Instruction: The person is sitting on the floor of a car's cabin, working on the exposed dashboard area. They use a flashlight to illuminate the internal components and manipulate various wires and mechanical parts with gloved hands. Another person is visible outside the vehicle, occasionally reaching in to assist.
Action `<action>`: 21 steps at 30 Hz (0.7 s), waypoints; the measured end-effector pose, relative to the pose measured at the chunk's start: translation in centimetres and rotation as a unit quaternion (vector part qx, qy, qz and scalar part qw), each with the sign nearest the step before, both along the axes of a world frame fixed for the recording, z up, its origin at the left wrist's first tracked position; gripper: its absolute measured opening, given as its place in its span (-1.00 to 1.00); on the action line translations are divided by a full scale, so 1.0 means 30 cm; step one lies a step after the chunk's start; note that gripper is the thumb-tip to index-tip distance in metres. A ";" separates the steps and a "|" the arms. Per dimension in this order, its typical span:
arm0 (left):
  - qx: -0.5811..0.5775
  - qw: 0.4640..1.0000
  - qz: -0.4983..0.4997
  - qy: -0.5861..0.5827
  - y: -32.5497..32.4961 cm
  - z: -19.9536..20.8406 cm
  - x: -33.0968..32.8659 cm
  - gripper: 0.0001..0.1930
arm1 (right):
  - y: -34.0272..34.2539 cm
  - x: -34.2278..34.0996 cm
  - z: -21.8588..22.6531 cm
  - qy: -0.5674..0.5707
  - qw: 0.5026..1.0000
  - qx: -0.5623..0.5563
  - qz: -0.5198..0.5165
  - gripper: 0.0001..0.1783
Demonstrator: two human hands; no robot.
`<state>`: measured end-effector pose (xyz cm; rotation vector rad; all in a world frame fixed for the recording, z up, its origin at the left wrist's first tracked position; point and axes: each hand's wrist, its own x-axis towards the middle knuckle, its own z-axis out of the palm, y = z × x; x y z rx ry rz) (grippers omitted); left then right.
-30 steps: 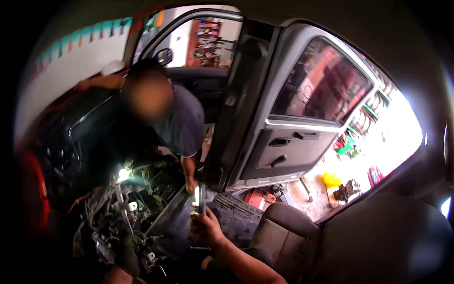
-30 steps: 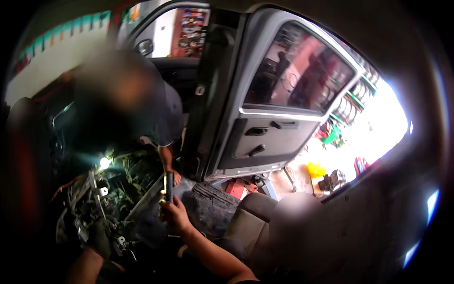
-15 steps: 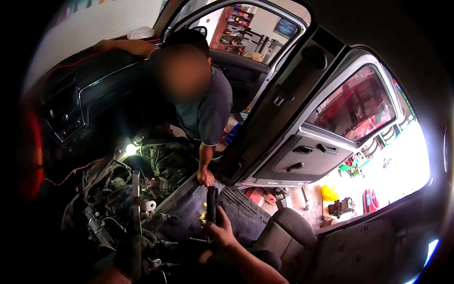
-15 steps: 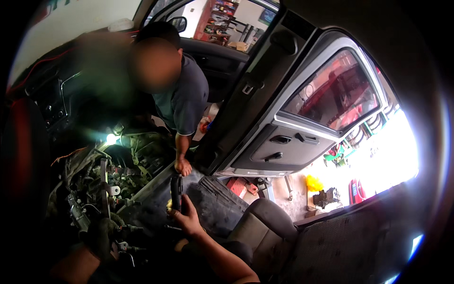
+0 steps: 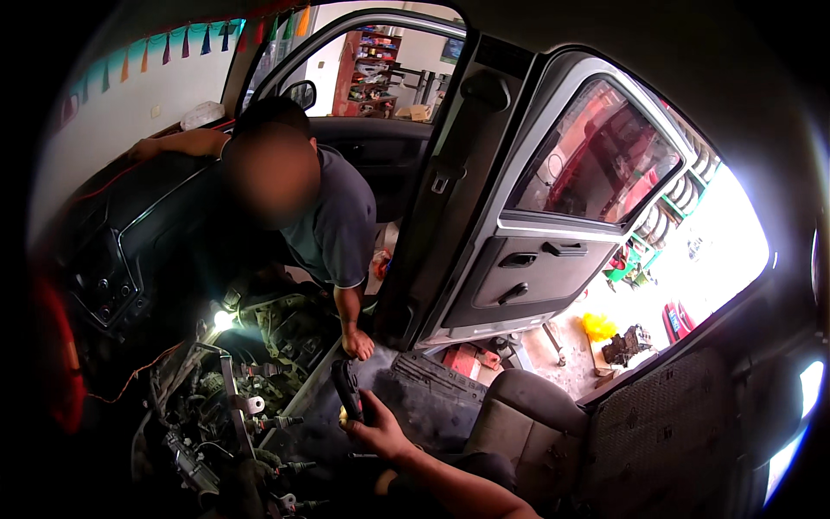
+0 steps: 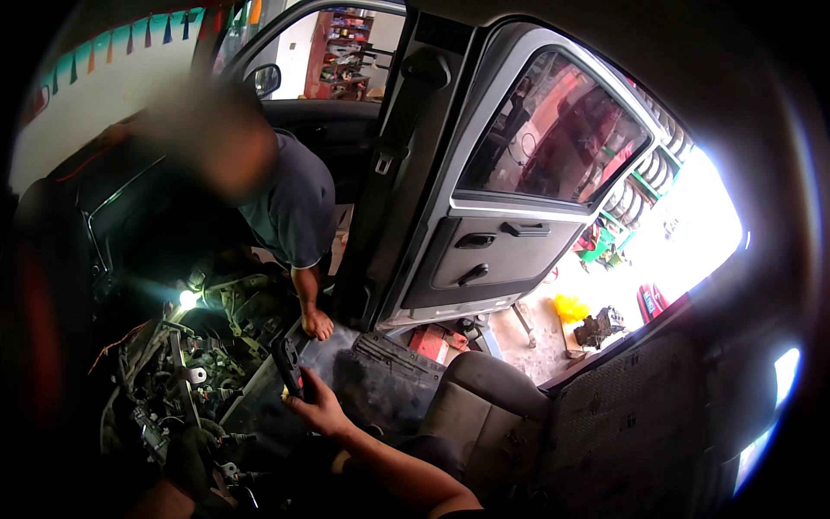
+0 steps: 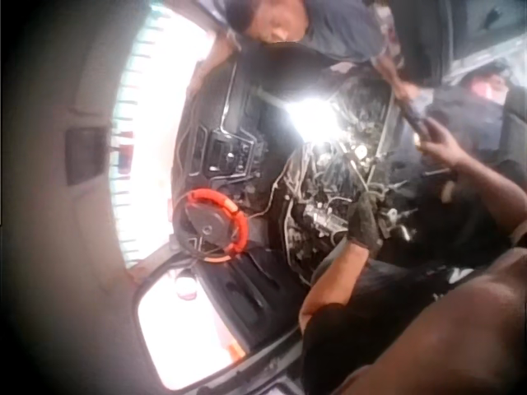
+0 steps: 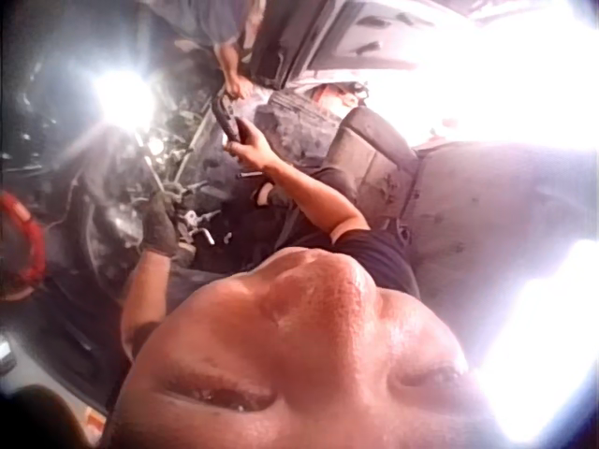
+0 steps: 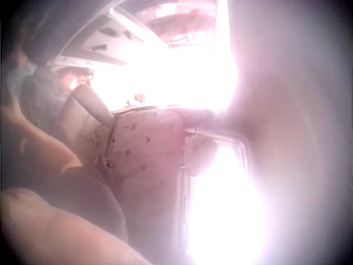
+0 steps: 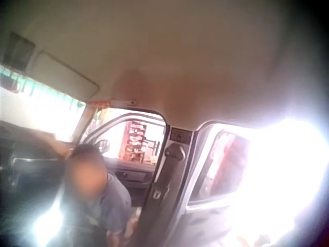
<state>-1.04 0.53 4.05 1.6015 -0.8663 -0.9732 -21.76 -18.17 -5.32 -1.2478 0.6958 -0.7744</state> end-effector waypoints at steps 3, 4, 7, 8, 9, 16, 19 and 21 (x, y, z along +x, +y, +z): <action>0.031 0.999 0.024 0.014 -0.003 0.012 -0.003 -0.71 | -0.004 -0.001 -0.003 0.008 1.000 0.009 -0.006 -0.37; 0.058 0.996 0.047 0.051 -0.002 0.016 -0.006 -0.71 | -0.004 -0.002 -0.004 0.015 1.000 0.017 -0.004 -0.36; 0.034 0.969 0.096 0.223 0.010 -0.042 0.022 -0.73 | -0.012 0.003 -0.006 0.017 1.000 0.010 -0.006 -0.34; 0.038 0.967 0.102 0.229 0.016 -0.043 0.011 -0.73 | -0.008 0.000 -0.014 0.021 1.000 0.012 -0.002 -0.34; 0.044 0.964 0.103 0.239 0.004 -0.019 0.000 -0.73 | -0.007 -0.016 -0.022 0.031 0.999 0.013 -0.003 -0.34; 0.031 0.938 0.133 0.318 -0.023 -0.004 0.005 -0.81 | -0.010 -0.001 -0.021 0.076 0.996 -0.044 -0.004 -0.37; 0.045 0.927 0.157 0.337 -0.035 0.018 -0.007 -0.84 | -0.010 -0.003 -0.028 0.083 0.995 -0.051 0.001 -0.37; 0.053 0.922 0.158 0.350 -0.034 0.018 -0.006 -0.85 | -0.009 -0.007 -0.029 0.078 0.996 -0.041 0.008 -0.35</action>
